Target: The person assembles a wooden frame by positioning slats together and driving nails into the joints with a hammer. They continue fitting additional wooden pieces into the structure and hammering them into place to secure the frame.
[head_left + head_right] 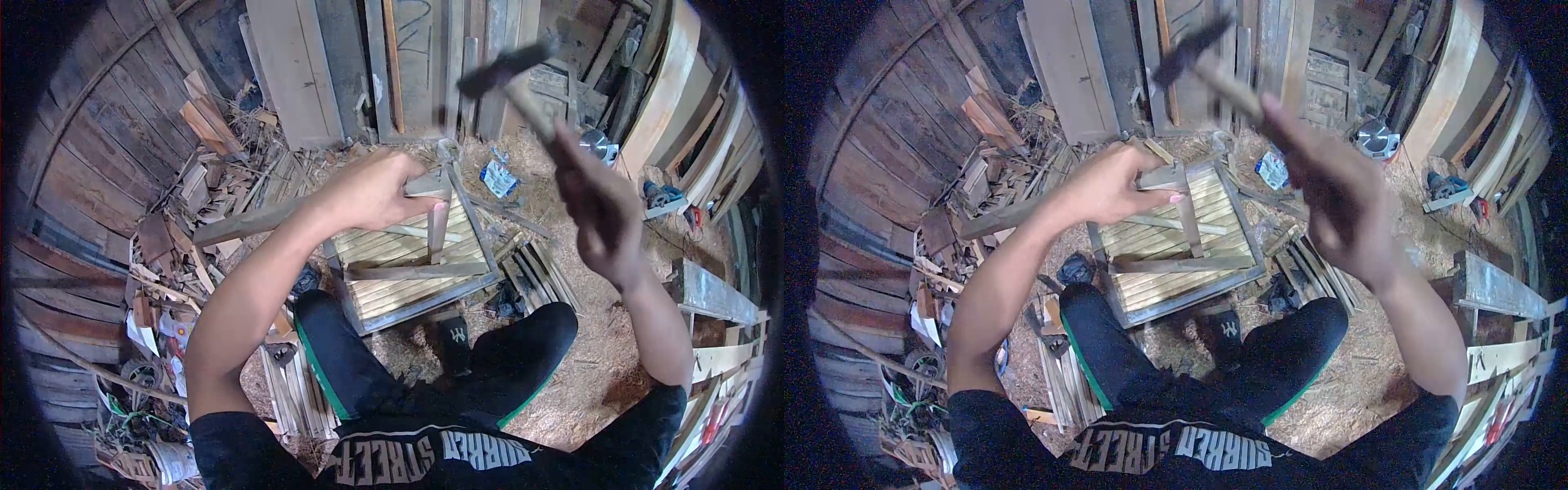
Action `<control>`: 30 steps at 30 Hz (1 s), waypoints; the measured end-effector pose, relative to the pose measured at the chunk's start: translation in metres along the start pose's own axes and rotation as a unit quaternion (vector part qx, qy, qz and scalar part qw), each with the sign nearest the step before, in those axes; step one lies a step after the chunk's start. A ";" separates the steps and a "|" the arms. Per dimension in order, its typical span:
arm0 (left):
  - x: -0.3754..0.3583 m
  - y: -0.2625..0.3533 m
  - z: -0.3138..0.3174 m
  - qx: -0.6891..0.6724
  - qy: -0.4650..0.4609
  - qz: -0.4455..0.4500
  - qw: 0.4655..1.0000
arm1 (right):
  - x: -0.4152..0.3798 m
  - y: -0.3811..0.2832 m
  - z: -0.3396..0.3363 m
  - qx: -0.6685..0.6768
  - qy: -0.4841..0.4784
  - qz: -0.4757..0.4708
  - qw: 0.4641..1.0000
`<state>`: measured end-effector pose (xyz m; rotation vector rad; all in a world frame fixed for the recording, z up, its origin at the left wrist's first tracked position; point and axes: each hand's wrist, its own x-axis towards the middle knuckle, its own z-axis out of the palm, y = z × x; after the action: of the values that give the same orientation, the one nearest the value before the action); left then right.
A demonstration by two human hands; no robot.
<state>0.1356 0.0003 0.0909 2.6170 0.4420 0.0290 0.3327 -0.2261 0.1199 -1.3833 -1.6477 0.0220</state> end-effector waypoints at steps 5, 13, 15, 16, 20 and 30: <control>-0.001 0.011 -0.009 0.020 -0.014 -0.024 0.999 | 0.004 0.001 -0.009 -0.113 -0.180 0.075 0.974; 0.003 0.002 -0.007 0.015 -0.009 -0.008 1.000 | -0.011 0.012 -0.006 -0.017 -0.018 -0.028 0.999; 0.002 0.005 -0.010 0.033 -0.036 -0.036 0.998 | -0.007 0.004 -0.004 -0.236 -0.202 -0.015 0.950; 0.000 0.004 -0.011 0.009 -0.025 -0.019 0.999 | -0.007 0.001 0.001 -0.194 -0.204 0.038 0.959; 0.003 -0.009 0.002 0.008 0.002 0.010 1.000 | 0.010 -0.007 -0.012 -0.116 -0.156 0.075 0.978; 0.004 -0.012 0.002 -0.024 -0.019 0.017 0.999 | 0.001 0.006 0.000 -0.149 -0.201 0.077 0.965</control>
<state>0.1363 0.0104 0.0832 2.5736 0.3797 0.0015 0.3373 -0.2230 0.1170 -1.8284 -1.9277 0.1615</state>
